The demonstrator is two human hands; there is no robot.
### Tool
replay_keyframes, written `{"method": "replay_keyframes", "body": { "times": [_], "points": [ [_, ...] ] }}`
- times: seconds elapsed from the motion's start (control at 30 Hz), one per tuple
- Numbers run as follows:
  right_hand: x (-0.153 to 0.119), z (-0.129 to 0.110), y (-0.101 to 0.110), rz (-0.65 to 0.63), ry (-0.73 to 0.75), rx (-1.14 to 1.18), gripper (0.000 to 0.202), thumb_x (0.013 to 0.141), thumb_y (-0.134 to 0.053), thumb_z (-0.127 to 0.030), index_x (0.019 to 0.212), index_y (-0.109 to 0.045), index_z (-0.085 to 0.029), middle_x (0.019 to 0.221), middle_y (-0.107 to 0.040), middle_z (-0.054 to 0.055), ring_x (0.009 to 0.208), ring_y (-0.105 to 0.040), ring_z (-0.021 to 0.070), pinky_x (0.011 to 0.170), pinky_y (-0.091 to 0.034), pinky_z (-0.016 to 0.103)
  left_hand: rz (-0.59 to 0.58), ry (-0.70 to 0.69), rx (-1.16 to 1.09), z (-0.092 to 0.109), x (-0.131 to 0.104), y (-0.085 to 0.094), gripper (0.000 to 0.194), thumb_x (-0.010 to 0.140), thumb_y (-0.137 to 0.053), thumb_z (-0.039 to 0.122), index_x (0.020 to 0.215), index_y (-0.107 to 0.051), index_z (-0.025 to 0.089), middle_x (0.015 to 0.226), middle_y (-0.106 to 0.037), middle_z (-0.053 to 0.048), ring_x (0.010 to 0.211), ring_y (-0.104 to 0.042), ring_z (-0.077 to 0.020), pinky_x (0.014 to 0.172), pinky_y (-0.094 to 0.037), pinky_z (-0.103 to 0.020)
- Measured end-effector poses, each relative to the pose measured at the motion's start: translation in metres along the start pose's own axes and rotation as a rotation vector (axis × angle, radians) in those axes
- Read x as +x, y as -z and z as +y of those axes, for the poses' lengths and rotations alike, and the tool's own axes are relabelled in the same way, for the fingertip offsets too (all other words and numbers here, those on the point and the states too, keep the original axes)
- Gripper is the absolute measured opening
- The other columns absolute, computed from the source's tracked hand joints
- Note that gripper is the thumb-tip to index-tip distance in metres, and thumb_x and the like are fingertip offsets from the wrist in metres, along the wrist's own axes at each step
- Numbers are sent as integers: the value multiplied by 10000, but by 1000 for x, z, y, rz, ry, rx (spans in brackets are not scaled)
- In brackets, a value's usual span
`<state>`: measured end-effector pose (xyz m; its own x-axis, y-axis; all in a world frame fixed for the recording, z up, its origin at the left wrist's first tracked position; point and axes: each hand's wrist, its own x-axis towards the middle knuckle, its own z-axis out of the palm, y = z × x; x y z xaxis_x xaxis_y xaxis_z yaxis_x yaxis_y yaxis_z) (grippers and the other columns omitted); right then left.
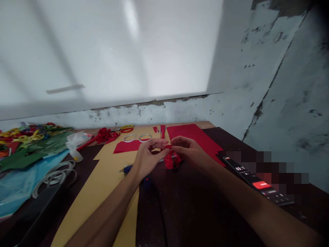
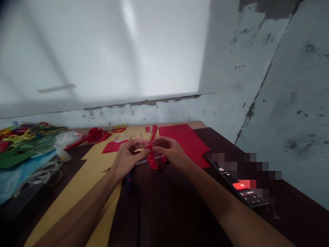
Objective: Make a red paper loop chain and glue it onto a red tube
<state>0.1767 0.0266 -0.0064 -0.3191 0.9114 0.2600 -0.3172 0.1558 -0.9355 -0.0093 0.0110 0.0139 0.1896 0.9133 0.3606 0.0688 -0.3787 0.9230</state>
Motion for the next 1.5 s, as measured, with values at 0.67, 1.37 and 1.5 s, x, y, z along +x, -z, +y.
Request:
{"method": "replay_keyframes", "body": {
  "times": [0.67,1.37,1.5],
  "points": [
    [1,-5,-3,89,76,-201,181,690,-768,-251,842,-684,-198,813,-712,7,725,-654,131,676,-515,255,-13,-103,73,-6,-5,-5,227,788,-711,260,1005,-725,195,1045,-721,-64,925,-696,-204,859,-580,-354],
    [-3,-14,-1,48,179,-449,179,764,-763,-331,888,-774,-203,848,-765,54,763,-717,196,705,-577,311,89,-88,132,-7,-5,-5,256,744,-708,184,996,-743,201,968,-751,-66,857,-710,-204,787,-586,-331],
    [-5,-8,-5,79,181,-422,195,750,-781,-340,884,-775,-198,829,-767,60,731,-717,202,672,-583,320,147,-226,295,-4,-9,-8,216,780,-681,183,970,-766,239,990,-744,-57,852,-696,-207,808,-577,-334]
  ]
}}
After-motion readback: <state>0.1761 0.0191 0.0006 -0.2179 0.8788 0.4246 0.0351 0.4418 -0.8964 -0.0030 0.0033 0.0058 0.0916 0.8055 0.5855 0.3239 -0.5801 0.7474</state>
